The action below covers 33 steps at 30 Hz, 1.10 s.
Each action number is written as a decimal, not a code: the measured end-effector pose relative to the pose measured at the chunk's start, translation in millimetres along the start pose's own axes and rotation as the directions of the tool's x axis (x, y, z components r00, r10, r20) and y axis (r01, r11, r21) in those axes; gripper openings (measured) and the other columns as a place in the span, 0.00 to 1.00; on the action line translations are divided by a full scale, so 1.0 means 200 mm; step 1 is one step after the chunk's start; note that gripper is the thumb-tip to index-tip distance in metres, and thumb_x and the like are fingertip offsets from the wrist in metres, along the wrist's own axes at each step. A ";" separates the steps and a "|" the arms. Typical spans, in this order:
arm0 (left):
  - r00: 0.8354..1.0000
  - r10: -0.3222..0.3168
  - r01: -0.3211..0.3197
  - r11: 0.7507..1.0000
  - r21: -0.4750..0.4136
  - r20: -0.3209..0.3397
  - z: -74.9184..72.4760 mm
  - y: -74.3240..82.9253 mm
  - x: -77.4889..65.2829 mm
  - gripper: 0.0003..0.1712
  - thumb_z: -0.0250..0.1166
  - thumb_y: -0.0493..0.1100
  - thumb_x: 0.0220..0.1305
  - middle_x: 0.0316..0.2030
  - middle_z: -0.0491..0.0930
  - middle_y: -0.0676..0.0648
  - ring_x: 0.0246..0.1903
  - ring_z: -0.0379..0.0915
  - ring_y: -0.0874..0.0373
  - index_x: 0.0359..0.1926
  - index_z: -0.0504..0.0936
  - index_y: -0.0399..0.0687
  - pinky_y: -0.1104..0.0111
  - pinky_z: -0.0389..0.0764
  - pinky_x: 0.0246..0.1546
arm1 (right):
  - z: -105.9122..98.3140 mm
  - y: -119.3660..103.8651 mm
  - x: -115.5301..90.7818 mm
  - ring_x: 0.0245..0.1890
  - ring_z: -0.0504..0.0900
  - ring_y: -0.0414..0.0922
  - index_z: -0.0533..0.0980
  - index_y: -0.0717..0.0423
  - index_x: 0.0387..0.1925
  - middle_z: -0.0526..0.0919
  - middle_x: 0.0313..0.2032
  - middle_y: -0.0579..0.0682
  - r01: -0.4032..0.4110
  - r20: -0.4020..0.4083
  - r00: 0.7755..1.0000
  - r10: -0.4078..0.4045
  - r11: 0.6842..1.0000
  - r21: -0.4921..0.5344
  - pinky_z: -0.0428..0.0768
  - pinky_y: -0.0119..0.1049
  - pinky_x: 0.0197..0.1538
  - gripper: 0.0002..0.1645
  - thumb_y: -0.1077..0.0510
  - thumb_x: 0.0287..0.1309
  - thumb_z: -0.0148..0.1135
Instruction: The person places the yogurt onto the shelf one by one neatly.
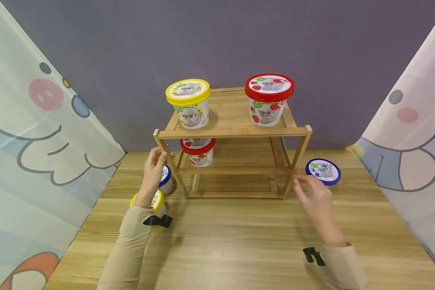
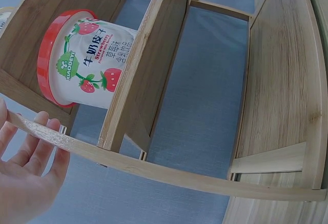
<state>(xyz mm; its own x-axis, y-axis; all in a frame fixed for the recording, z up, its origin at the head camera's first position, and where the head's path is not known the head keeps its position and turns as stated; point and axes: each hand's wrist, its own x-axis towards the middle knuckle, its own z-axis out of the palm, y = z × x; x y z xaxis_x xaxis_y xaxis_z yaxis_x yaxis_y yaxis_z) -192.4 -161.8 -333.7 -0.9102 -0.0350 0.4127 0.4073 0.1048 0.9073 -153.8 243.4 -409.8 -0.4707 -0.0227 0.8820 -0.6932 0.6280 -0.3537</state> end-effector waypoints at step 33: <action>1.000 -0.008 0.008 1.000 -0.023 0.003 0.00 0.01 0.00 0.16 0.45 0.34 0.66 0.36 0.72 0.30 0.45 0.66 0.39 0.52 0.64 0.28 0.66 0.64 0.46 | -0.20 0.25 0.01 0.36 0.72 0.64 0.73 0.72 0.37 0.75 0.36 0.69 -0.336 0.272 0.862 0.427 0.885 -0.322 0.65 0.52 0.36 0.11 0.65 0.54 0.53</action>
<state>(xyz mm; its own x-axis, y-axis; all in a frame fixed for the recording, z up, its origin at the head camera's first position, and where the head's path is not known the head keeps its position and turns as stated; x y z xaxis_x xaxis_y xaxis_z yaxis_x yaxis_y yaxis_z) -191.4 -162.6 -332.6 -0.9138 -0.0333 0.4049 0.4012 0.0821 0.9123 -167.9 306.1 -413.6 -0.8504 0.0364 0.5248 -0.2793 0.8142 -0.5090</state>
